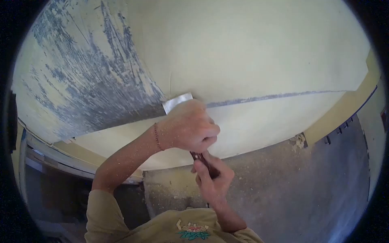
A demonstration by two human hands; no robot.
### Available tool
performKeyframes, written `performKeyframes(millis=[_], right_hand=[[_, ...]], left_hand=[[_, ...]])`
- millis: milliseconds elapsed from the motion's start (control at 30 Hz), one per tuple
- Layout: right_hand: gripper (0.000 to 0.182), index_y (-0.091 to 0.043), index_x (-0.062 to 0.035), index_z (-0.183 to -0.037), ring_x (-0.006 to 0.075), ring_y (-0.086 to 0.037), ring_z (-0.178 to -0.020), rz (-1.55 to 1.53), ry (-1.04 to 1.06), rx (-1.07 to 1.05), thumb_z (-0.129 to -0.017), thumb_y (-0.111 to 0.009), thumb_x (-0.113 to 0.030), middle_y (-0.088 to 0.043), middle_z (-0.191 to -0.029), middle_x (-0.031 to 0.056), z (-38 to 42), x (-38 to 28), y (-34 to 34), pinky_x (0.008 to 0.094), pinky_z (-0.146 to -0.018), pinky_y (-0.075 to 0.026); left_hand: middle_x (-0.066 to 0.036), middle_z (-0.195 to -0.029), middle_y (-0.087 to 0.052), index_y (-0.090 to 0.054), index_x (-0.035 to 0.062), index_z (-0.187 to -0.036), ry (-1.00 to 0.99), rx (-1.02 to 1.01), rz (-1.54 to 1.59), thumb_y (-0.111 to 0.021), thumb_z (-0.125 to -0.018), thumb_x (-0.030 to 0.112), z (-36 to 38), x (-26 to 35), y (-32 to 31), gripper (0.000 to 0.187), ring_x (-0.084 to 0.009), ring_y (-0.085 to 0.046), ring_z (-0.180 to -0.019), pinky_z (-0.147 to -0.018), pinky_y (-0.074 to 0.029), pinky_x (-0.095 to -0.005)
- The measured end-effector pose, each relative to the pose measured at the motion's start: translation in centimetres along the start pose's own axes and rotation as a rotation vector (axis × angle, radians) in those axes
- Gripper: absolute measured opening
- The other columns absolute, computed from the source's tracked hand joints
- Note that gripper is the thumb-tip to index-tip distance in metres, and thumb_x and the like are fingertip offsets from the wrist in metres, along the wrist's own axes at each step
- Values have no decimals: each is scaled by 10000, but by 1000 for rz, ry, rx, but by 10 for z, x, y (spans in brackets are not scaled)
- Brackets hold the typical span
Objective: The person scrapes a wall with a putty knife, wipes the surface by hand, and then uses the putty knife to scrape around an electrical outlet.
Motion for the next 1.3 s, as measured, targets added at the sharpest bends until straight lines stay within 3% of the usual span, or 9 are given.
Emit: performKeyframes(millis=[167, 267, 633, 833, 1100, 1300], right_hand=[[284, -627, 50, -1188, 35, -501, -542, -2, 139, -45, -913, -640, -21, -650, -740, 67, -12, -7, -17, 196, -462, -387], [291, -618, 52, -1191, 29, -499, -545, -2, 69, -65, -915, -646, -32, -652, -744, 66, -10, -26, -33, 195, -463, -381], [255, -615, 57, -1165, 29, -475, -506, -83, 116, -63, -932, -631, -45, -632, -727, 54, -2, -19, -31, 197, -435, -355], [225, -631, 56, -1139, 33, -479, -514, -63, 45, -61, -937, -619, -43, -632, -733, 61, -2, -19, -20, 198, -432, -359], [226, -618, 12, -1162, 55, -460, -459, -22, 101, -57, -944, -603, -48, -623, -704, 94, -5, -3, -20, 209, -385, -339], [245, -602, 12, -1182, 62, -462, -450, -33, 154, -84, -947, -605, -58, -621, -701, 93, -7, -22, -37, 207, -386, -335]], left_hand=[[-45, -464, -472, -438, 99, -498, -30, 100, -102, -623, -655, 117, -2, -5, 27, 244, -268, -465, -444, -514, -379, -374], [-42, -461, -464, -424, 105, -493, 19, 31, -141, -624, -644, 108, -6, -2, 49, 251, -261, -457, -443, -509, -366, -369], [-63, -466, -465, -419, 99, -492, -52, 47, -93, -627, -642, 110, -2, 3, 38, 257, -270, -435, -444, -514, -375, -379], [-64, -476, -482, -444, 98, -494, 0, 73, -124, -632, -640, 112, 1, 0, 32, 239, -281, -455, -450, -516, -386, -379], [-74, -472, -494, -446, 94, -485, 34, 90, -162, -619, -641, 120, 2, -1, 24, 234, -290, -473, -456, -527, -403, -382], [-74, -464, -486, -446, 95, -486, 31, 60, -155, -618, -628, 119, -5, -1, 51, 224, -292, -478, -456, -533, -408, -385]])
Point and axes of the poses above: each hand's wrist, its own z-axis away from the middle knuckle, its own y-axis out of the back of the hand, x = y × z, the point moved 5 cm from there along -z, towards the middle knuckle
